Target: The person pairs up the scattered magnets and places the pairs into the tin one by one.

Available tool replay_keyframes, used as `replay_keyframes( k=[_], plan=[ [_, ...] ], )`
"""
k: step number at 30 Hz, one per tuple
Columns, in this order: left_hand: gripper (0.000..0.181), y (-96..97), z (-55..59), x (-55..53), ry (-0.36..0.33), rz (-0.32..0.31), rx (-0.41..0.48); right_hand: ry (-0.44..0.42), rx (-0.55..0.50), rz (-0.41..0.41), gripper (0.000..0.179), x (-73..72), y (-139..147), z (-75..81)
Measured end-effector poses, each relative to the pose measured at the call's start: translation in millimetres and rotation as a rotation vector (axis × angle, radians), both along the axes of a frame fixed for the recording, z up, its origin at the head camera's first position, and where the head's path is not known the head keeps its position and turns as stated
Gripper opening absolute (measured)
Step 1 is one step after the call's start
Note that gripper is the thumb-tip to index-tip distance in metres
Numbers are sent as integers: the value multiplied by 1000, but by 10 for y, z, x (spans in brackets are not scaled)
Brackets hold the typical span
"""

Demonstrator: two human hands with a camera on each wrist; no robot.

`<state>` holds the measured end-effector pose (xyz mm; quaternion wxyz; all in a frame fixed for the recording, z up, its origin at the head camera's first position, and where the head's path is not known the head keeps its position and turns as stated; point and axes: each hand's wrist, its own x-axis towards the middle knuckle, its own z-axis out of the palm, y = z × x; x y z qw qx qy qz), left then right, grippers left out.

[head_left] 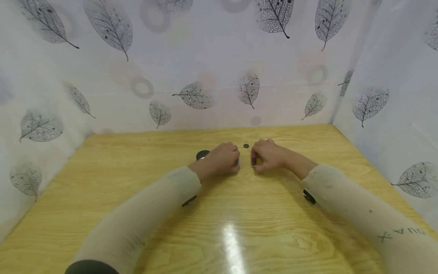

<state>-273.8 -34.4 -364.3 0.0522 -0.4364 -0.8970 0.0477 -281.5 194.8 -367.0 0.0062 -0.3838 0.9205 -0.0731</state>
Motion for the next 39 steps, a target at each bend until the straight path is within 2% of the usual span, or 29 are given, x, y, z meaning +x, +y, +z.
replay_keyframes(
  k=[15, 26, 34, 39],
  plan=[
    [23, 25, -31, -7, -7, 2, 2, -13, -7, -7, 27, 10, -18, -9],
    [22, 29, -10, -10, -18, 12, 17, -6, 2, -5, 26, -7, -81, 10],
    [22, 55, -9, -1, -41, -9, 32, -10, -3, 20, 26, 14, -163, 24],
    [21, 97, -40, 2, -20, -29, 46, -24, 24, 18, 32, 6, -225, 29]
  ],
)
